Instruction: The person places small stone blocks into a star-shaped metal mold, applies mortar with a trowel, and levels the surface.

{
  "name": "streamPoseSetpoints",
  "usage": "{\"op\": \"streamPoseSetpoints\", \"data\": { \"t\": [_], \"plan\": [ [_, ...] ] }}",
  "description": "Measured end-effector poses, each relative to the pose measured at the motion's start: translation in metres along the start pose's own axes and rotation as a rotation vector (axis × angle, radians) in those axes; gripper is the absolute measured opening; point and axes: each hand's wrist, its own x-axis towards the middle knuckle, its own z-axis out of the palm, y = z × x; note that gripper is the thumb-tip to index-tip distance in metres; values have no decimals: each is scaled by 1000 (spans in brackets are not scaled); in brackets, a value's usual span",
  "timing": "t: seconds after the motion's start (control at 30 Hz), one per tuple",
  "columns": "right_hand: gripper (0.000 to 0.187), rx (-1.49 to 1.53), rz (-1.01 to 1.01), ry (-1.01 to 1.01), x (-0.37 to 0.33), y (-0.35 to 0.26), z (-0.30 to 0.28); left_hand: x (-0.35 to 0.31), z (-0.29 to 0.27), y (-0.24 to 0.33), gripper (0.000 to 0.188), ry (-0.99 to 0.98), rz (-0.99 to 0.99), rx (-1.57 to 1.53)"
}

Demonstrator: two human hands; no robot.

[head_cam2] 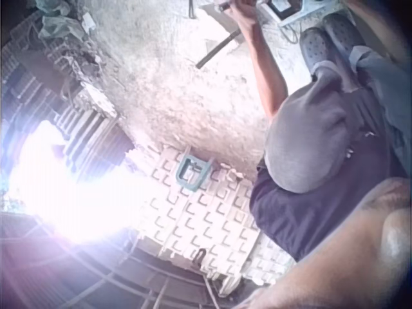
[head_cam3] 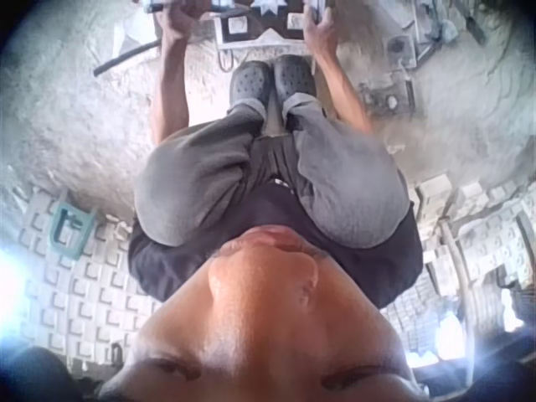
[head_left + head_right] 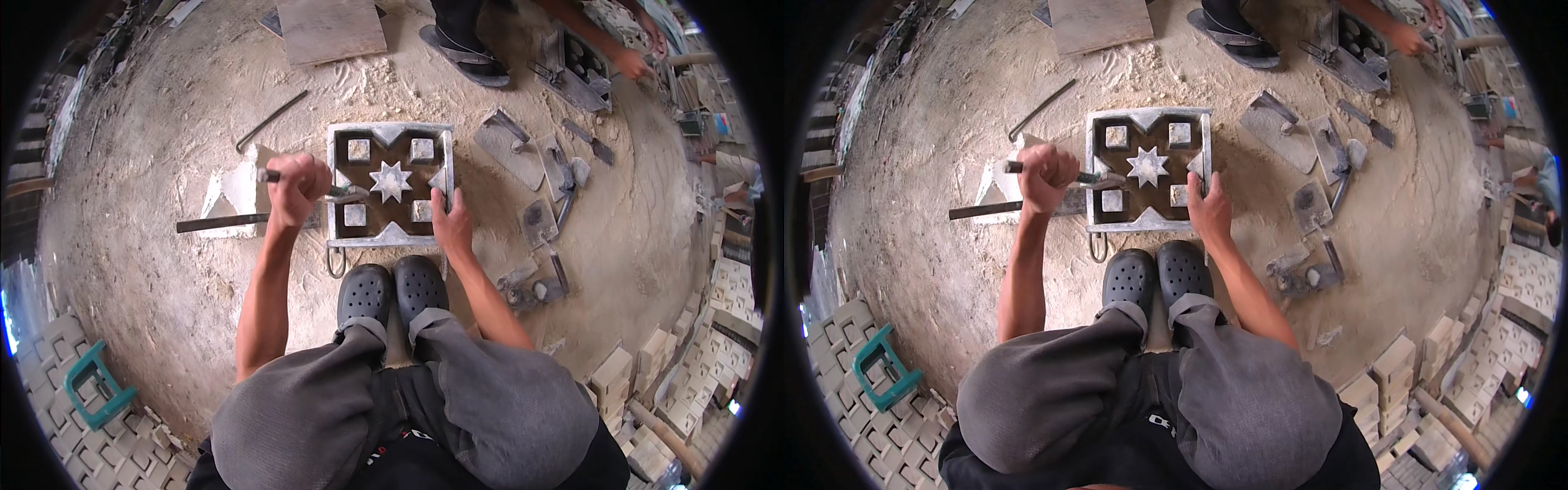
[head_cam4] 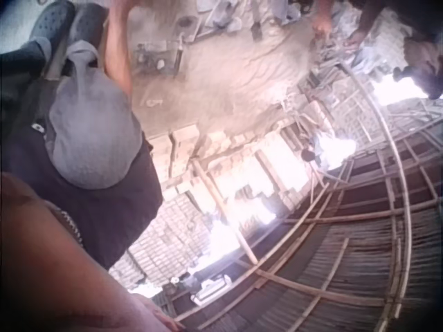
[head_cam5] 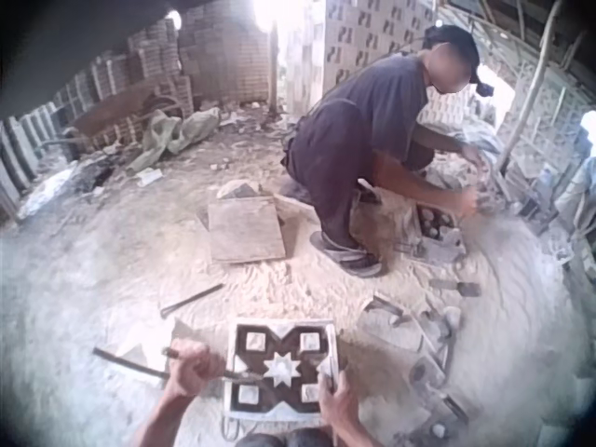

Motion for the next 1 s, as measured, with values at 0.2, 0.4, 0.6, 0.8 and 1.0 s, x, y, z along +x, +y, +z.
{"op": "streamPoseSetpoints", "data": {
  "t": [0.2, 0.4, 0.6, 0.8, 1.0],
  "plan": [
    [75, -30, 5, 53, -1, 1, -1, -8, 34, -8, 50, -70, 12, 367],
    [79, 13, 28, -68, -3, -9, -8, -4, 60, 11, 45, -213, 2, 518],
    [78, -51, -23, 56, 0, 2, 2, -15, 38, -37, 45, -8, -150, 492],
    [75, -24, -8, 33, -3, -6, -3, -2, 57, 3, 43, -105, 22, 513],
    [75, -59, -63, 91, 1, 8, 2, -3, 29, -12, 47, 97, 65, -47]
  ]
}}
